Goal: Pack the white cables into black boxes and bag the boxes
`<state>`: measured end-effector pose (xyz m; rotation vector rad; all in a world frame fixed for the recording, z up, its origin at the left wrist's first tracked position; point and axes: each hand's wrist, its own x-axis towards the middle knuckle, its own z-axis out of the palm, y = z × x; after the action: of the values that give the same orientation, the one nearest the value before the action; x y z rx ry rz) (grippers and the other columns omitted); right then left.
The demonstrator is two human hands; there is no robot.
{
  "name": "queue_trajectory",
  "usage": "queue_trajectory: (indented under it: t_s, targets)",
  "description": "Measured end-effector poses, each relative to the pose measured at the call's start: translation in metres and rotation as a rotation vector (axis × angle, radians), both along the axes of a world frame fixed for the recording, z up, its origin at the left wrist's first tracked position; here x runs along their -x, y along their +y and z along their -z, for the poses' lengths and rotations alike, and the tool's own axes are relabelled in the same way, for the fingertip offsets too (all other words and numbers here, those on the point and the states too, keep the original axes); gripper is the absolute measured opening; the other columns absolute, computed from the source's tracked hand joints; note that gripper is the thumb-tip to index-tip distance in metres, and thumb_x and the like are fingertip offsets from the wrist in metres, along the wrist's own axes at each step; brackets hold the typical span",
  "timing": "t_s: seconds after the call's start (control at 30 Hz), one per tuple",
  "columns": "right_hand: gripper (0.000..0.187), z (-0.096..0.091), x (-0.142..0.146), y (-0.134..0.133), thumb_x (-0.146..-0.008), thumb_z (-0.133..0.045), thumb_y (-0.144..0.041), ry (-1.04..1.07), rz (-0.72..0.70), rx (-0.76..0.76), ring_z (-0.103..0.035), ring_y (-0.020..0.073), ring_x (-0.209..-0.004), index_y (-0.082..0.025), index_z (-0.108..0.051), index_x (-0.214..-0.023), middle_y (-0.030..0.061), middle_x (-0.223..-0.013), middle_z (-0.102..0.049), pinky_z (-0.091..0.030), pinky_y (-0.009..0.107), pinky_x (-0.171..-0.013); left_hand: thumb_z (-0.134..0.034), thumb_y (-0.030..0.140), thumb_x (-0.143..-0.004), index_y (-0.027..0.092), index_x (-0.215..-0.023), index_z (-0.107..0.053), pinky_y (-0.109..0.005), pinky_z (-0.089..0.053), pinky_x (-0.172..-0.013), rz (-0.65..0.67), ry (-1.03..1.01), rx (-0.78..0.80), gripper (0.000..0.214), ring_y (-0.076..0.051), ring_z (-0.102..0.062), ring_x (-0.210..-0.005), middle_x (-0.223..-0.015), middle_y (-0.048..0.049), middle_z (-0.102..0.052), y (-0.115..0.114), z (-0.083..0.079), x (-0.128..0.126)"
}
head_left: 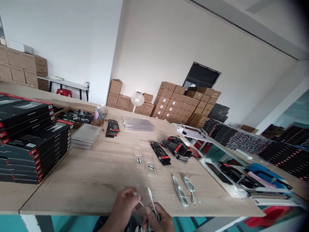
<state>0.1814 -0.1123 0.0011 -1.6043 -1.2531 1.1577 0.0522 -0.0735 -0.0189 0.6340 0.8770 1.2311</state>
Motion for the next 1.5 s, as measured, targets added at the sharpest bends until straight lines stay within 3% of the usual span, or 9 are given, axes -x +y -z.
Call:
queue_trajectory:
  t_s: [0.13, 0.3, 0.5, 0.67, 0.83, 0.97, 1.1, 1.3, 1.5]
  targets:
    - [0.044, -0.004, -0.001, -0.001, -0.058, -0.066, -0.062, -0.096, -0.011, -0.013, -0.045, 0.0109, -0.039, -0.021, -0.054, -0.067, -0.0047, -0.042, -0.055, -0.035, 0.021, -0.042, -0.078, 0.035, -0.053, 0.014, -0.069, -0.067, -0.024, -0.041, -0.055, 0.0, 0.003, -0.014, 0.029, -0.012, -0.053, -0.055, -0.069, -0.0011, -0.062, 0.0, 0.005, -0.001]
    - [0.046, -0.005, -0.006, 0.0, -0.053, -0.069, -0.063, 0.146, -0.071, 0.142, -0.048, 0.0107, -0.037, -0.022, -0.051, -0.066, -0.0057, -0.046, -0.056, -0.031, 0.021, -0.041, -0.08, 0.041, -0.057, 0.015, -0.073, -0.072, -0.028, -0.047, -0.061, 0.172, -0.171, -0.142, 0.032, -0.016, -0.06, -0.067, -0.115, -0.009, -0.06, -0.008, 0.006, 0.012]
    - [0.048, 0.002, 0.002, 0.003, -0.058, -0.065, -0.067, 0.031, -0.105, 0.049, -0.052, 0.0137, -0.044, -0.021, -0.055, -0.07, -0.0028, -0.05, -0.059, -0.036, 0.023, -0.046, -0.08, 0.046, -0.059, 0.015, -0.084, -0.072, -0.024, -0.042, -0.055, 0.071, -0.068, -0.151, 0.041, -0.014, -0.055, -0.056, -0.067, -0.0014, -0.062, -0.003, 0.006, 0.016]
    - [0.032, 0.005, 0.01, 0.004, -0.074, -0.058, -0.054, -0.538, 0.001, -0.358, -0.06, 0.0204, -0.062, -0.023, -0.064, -0.068, 0.003, -0.063, -0.066, -0.042, 0.027, -0.062, -0.08, 0.047, -0.057, 0.014, -0.07, -0.071, -0.025, -0.046, -0.06, -0.079, -0.027, -0.112, 0.037, -0.013, -0.053, -0.062, -0.068, -0.0006, -0.059, 0.004, 0.011, 0.008]
    - [0.043, 0.004, 0.01, 0.006, -0.074, -0.052, -0.065, -0.461, 0.034, -0.258, -0.056, 0.0175, -0.049, -0.024, -0.056, -0.06, 0.0001, -0.048, -0.061, -0.041, 0.025, -0.052, -0.072, 0.043, -0.07, 0.018, -0.098, -0.071, -0.029, -0.048, -0.08, -0.006, -0.032, -0.227, 0.037, -0.022, -0.059, -0.091, -0.1, -0.0078, -0.064, -0.005, 0.006, 0.014]
    - [0.041, -0.002, 0.012, 0.008, -0.071, -0.054, -0.062, -0.325, 0.015, -0.149, -0.054, 0.0163, -0.043, -0.022, -0.055, -0.061, -0.0005, -0.043, -0.061, -0.04, 0.024, -0.045, -0.065, 0.031, -0.076, 0.028, -0.144, -0.03, -0.028, -0.047, -0.082, -0.001, -0.148, -0.197, 0.077, -0.017, -0.059, -0.087, -0.105, -0.0047, -0.059, -0.016, -0.002, 0.018]
    - [0.036, 0.0, 0.018, 0.01, -0.071, -0.054, -0.056, -0.265, -0.065, -0.105, -0.054, 0.0157, -0.04, -0.022, -0.055, -0.061, -0.0008, -0.041, -0.059, -0.039, 0.023, -0.044, -0.068, 0.029, -0.069, 0.03, -0.147, 0.001, -0.025, -0.047, -0.065, -0.042, -0.238, -0.102, 0.105, -0.014, -0.057, -0.071, -0.091, 0.0009, -0.058, -0.017, -0.004, 0.015]
    - [0.035, 0.003, 0.029, 0.013, -0.071, -0.055, -0.055, -0.269, -0.065, -0.085, -0.057, 0.0152, -0.041, -0.022, -0.053, -0.06, -0.0029, -0.041, -0.056, -0.038, 0.022, -0.042, -0.065, 0.022, -0.062, 0.022, -0.107, -0.051, -0.021, -0.041, -0.048, -0.011, -0.332, -0.022, 0.047, -0.012, -0.055, -0.056, -0.069, 0.0043, -0.057, -0.013, -0.004, 0.01]
    - [0.033, 0.0, 0.038, 0.014, -0.07, -0.054, -0.053, -0.2, -0.105, -0.053, -0.053, 0.0135, -0.036, -0.023, -0.048, -0.057, -0.0058, -0.043, -0.051, -0.035, 0.023, -0.039, -0.072, 0.036, -0.067, 0.019, -0.078, -0.055, -0.019, -0.039, -0.045, -0.073, -0.166, -0.035, 0.027, -0.009, -0.051, -0.048, -0.061, 0.0044, -0.055, -0.014, -0.005, 0.011]
